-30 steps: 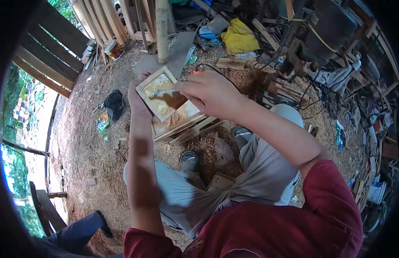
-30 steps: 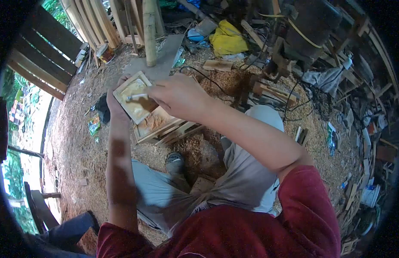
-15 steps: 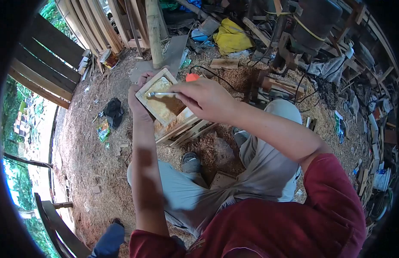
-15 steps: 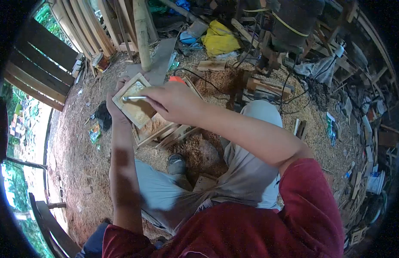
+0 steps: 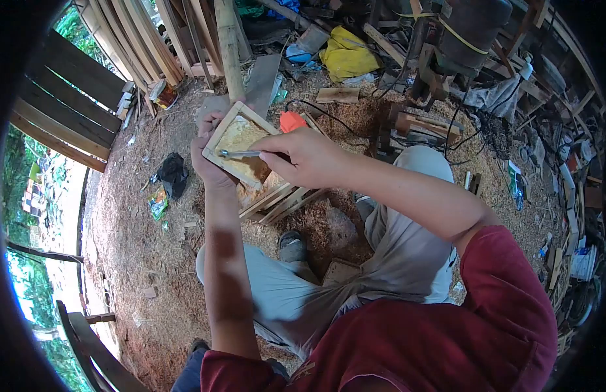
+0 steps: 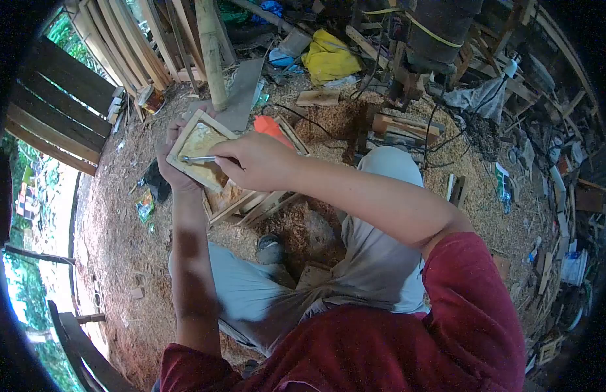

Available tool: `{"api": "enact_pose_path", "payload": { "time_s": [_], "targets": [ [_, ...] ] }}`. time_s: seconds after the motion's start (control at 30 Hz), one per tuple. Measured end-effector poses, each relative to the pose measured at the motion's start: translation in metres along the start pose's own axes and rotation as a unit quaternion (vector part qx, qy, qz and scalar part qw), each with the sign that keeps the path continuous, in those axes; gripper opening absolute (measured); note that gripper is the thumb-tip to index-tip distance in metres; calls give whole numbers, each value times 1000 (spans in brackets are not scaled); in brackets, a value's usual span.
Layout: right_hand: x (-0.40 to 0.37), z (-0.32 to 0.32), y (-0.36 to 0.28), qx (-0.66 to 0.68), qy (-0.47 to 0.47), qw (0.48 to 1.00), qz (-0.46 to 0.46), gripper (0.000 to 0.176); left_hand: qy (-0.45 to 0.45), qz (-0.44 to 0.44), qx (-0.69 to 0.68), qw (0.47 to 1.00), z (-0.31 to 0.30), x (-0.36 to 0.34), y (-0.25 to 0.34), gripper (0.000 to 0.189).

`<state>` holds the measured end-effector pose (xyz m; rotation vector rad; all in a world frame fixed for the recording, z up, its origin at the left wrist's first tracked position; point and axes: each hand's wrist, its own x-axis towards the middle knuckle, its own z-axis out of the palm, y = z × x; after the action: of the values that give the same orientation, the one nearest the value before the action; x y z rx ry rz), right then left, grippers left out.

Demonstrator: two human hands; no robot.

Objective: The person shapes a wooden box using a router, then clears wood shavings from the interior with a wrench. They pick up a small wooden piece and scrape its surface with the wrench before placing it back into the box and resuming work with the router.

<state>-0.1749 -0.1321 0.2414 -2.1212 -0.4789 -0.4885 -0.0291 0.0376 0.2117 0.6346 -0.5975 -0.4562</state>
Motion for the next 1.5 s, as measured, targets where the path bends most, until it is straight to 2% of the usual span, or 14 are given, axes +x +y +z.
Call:
{"api": "enact_pose_path", "payload": {
  "time_s": [0.17, 0.2, 0.3, 0.4, 0.5, 0.6, 0.7, 0.9, 1.0, 1.1, 1.2, 1.3, 1.4, 1.5],
  "targets": [
    [5, -16, 7, -13, -46, 999, 22, 24, -10, 7, 5, 1000, -7, 0, 11, 46],
    [5, -13, 2, 18, -18, 997, 77, 25, -11, 5, 24, 1000, -4, -1, 12, 45],
    [6, -3, -2, 41, 16, 998, 42, 26, -18, 8, 62, 998, 4, -4, 10, 43],
    [2, -8, -1, -74, -53, 996, -19, 27, -23, 15, 65, 997, 4, -5, 10, 44],
    [7, -27, 3, -80, -154, 984, -39, 27, -3, 17, 50, 999, 1, -7, 18, 44],
    [6, -20, 14, -64, -86, 993, -55, 27, 7, 10, 54, 998, 2, -8, 20, 44],
    [7, -11, 3, -27, -29, 999, -23, 25, 11, 6, 75, 997, 1, -9, 19, 44],
    [5, -22, 7, -98, -141, 984, -51, 25, 9, 23, 50, 998, -3, -9, 23, 44],
    [10, -22, 3, -35, -73, 996, 27, 25, 14, 26, 41, 999, -4, -8, 24, 43],
    [11, -8, 16, -55, -29, 998, -32, 24, 17, 26, 56, 998, 0, -11, 23, 43],
    [5, -13, 12, -81, -114, 985, -100, 22, 47, 39, 64, 996, -6, -9, 25, 43],
    [9, -12, 17, -81, -59, 993, -54, 21, 81, 36, 85, 992, -6, -9, 30, 41],
    [10, -2, 11, -105, 79, 990, -55, 19, 109, 29, 104, 988, -1, -12, 29, 40],
    [3, 7, 14, -151, 69, 983, -76, 16, 141, 31, 99, 985, 7, -11, 24, 40]
  ]
}}
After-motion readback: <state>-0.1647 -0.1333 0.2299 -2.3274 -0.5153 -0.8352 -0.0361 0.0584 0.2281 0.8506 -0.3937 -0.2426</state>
